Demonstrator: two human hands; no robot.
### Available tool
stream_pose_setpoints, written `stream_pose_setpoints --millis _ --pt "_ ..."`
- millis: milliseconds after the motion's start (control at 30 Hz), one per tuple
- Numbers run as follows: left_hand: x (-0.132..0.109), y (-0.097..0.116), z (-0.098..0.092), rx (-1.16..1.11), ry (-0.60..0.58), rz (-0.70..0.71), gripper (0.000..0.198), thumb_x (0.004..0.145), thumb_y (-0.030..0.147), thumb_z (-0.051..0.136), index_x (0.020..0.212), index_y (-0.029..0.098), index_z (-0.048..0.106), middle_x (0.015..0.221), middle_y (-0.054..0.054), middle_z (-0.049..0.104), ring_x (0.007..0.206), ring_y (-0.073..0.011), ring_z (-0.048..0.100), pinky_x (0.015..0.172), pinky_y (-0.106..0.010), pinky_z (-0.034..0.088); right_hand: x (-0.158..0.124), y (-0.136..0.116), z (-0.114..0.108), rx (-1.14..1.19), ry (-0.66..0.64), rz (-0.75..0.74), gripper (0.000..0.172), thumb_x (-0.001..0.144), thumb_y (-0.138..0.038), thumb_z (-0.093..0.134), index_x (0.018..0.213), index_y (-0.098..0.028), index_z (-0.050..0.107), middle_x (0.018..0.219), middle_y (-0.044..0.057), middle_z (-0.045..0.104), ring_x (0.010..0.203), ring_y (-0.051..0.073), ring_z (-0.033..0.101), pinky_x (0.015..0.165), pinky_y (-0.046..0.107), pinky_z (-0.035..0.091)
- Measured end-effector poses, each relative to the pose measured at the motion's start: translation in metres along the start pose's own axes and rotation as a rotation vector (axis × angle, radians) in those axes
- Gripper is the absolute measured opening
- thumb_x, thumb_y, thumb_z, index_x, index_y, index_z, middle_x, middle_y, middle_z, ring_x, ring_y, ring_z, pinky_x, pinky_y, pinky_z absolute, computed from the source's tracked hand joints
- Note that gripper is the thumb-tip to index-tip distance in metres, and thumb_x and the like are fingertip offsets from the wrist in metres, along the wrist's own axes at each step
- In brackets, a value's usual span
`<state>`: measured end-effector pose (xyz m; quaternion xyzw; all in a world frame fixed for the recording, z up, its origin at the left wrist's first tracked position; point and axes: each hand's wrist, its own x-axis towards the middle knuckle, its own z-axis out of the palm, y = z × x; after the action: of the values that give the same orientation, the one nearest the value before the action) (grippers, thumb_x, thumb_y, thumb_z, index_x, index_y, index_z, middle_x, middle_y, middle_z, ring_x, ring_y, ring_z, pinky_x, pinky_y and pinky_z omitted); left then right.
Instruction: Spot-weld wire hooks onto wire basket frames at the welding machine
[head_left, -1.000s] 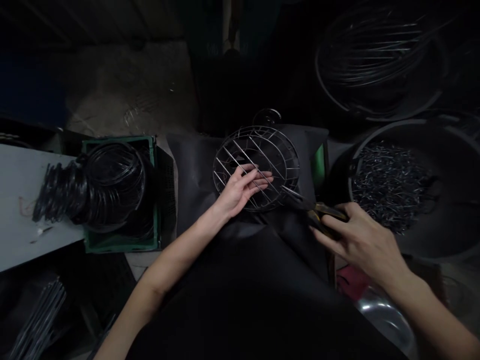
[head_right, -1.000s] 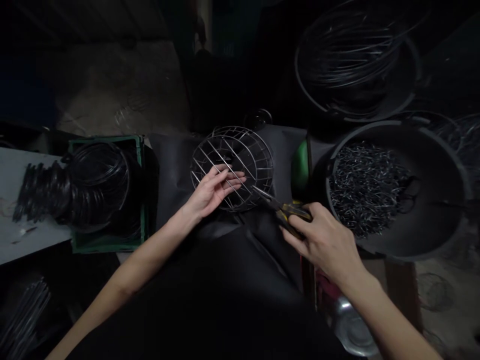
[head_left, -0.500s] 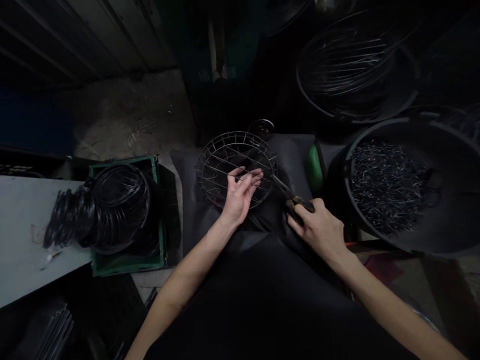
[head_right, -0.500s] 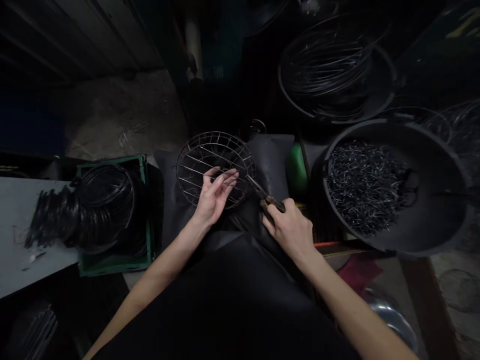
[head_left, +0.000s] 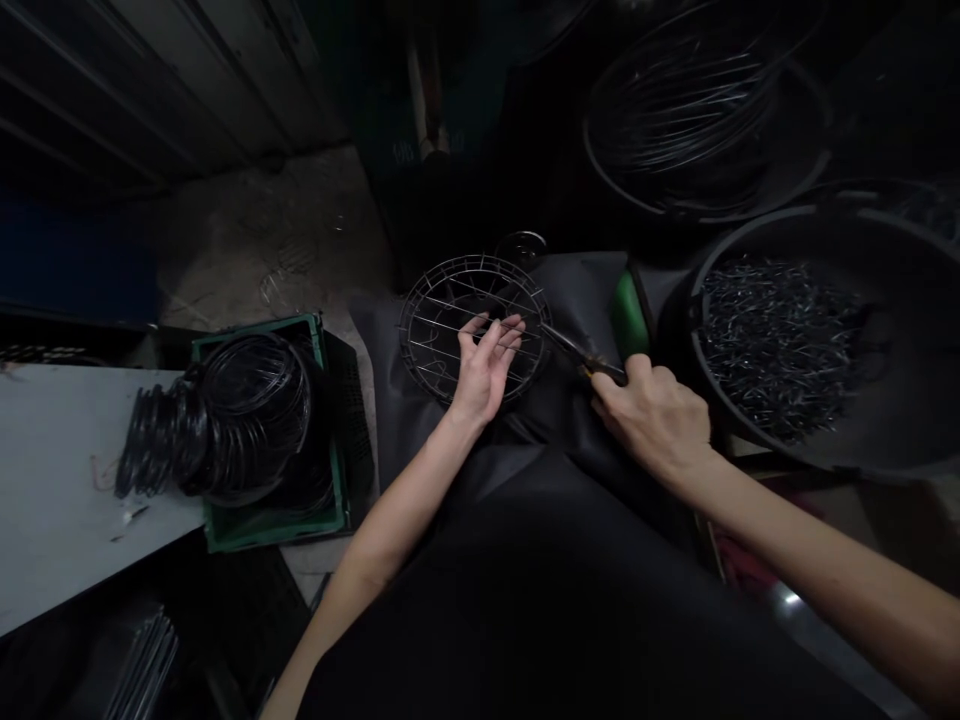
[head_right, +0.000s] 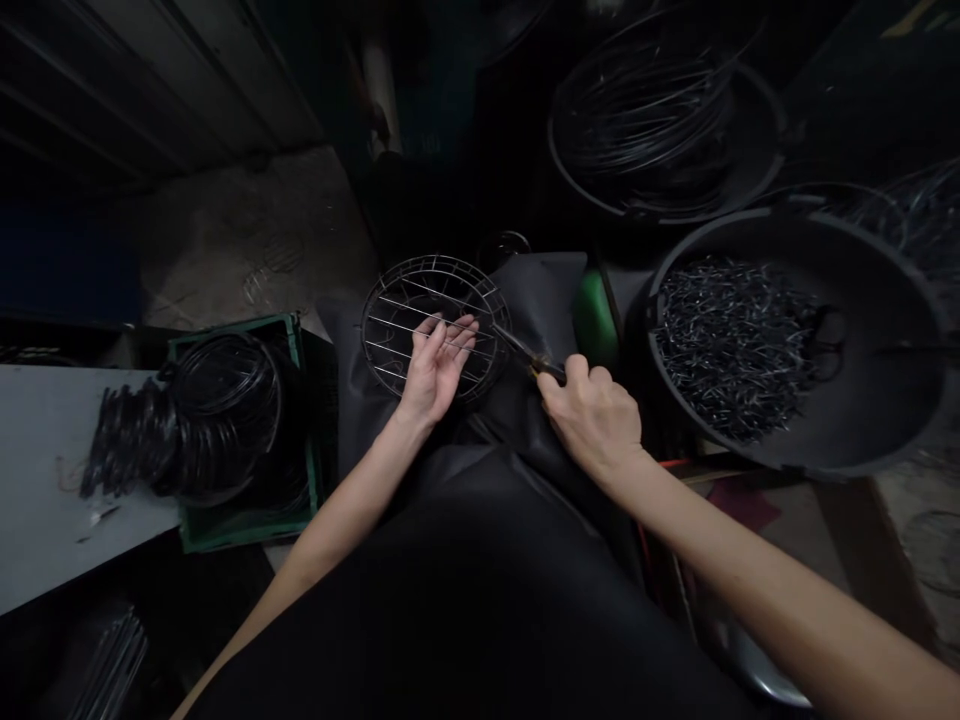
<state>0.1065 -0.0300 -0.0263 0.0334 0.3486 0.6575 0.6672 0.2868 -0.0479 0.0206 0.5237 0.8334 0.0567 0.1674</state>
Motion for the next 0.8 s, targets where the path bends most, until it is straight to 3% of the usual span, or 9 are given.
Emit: stream_pose_setpoints --millis 100,200,300,433,533,600,700,767,800 --pt "-0.001 0.002 0.002 -0.014 0.022 -0.026 0.024 0.086 0.022 0.055 0.106 0.021 0.042 0.108 -0.005 0.063 0.099 -0.0135 0.064 0.095 -0.032 0.038 0.001 0.003 -0.006 0.023 -0.001 -0.002 0.033 0.092 -0.031 0.035 0.086 -0.017 0.064 0.086 0.011 0.048 0.064 0.015 0.041 0.049 0.026 0.014" --pt "-0.004 0.004 0.003 0.027 0.003 -0.015 0.02 0.087 0.022 0.053 0.104 0.021 0.042 0.099 -0.004 0.066 0.094 -0.0129 0.065 0.094 -0.031 0.039 -0.004 0.01 -0.001 0.123 0.008 0.001 0.031 0.089 -0.04 0.041 0.092 -0.02 0.065 0.089 0.009 0.048 0.064 0.014 0.043 0.047 0.024 0.016" --pt "-0.007 0.005 0.002 0.06 -0.029 0.014 0.017 0.088 0.023 0.051 0.102 0.022 0.042 0.092 -0.003 0.067 0.091 -0.0128 0.066 0.092 -0.031 0.04 -0.019 0.02 0.014 0.341 0.052 0.069 0.038 0.085 -0.052 0.044 0.09 -0.021 0.066 0.087 0.007 0.048 0.062 0.013 0.045 0.047 0.024 0.026" --pt "-0.012 0.009 0.001 0.071 -0.056 0.0 0.018 0.087 0.026 0.053 0.101 0.022 0.042 0.094 -0.003 0.067 0.093 -0.0145 0.066 0.092 -0.032 0.041 -0.057 0.034 0.036 0.715 0.134 0.186 0.042 0.08 -0.059 0.046 0.08 -0.02 0.06 0.081 0.004 0.049 0.064 0.015 0.051 0.062 0.031 0.042" --pt "-0.017 0.016 0.002 0.076 -0.055 -0.005 0.018 0.087 0.028 0.053 0.1 0.022 0.044 0.096 -0.005 0.067 0.095 -0.0165 0.066 0.093 -0.034 0.041 -0.097 0.043 0.047 0.825 0.202 0.499 0.038 0.074 -0.062 0.051 0.073 -0.024 0.051 0.078 0.005 0.049 0.068 0.021 0.053 0.066 0.037 0.043" --pt "-0.019 0.021 0.004 0.081 -0.037 -0.001 0.018 0.086 0.029 0.054 0.1 0.022 0.045 0.096 -0.006 0.067 0.095 -0.0177 0.066 0.092 -0.034 0.042 -0.125 0.049 0.054 0.829 0.219 0.857 0.037 0.072 -0.062 0.051 0.066 -0.027 0.044 0.07 0.005 0.047 0.066 0.025 0.051 0.062 0.041 0.041" --pt "-0.023 0.03 0.006 0.078 -0.013 -0.003 0.017 0.085 0.03 0.055 0.098 0.022 0.048 0.094 -0.005 0.067 0.093 -0.0184 0.066 0.088 -0.033 0.044 -0.156 0.063 0.077 0.88 0.115 1.337 0.038 0.07 -0.063 0.049 0.059 -0.029 0.037 0.056 0.004 0.04 0.056 0.026 0.046 0.05 0.042 0.036" --pt "-0.024 0.035 0.007 0.069 -0.005 -0.026 0.016 0.084 0.03 0.056 0.095 0.021 0.049 0.091 -0.004 0.067 0.091 -0.0188 0.067 0.084 -0.031 0.045 -0.165 0.075 0.099 0.894 -0.009 1.456 0.037 0.065 -0.061 0.052 0.056 -0.029 0.037 0.052 0.005 0.042 0.051 0.026 0.045 0.047 0.041 0.034" --pt "-0.025 0.037 0.008 0.068 0.0 -0.04 0.016 0.084 0.031 0.056 0.094 0.021 0.049 0.089 -0.004 0.067 0.09 -0.0188 0.067 0.082 -0.03 0.046 -0.166 0.082 0.11 0.875 -0.09 1.439 0.036 0.064 -0.061 0.051 0.054 -0.029 0.037 0.05 0.006 0.041 0.049 0.025 0.043 0.046 0.042 0.034"
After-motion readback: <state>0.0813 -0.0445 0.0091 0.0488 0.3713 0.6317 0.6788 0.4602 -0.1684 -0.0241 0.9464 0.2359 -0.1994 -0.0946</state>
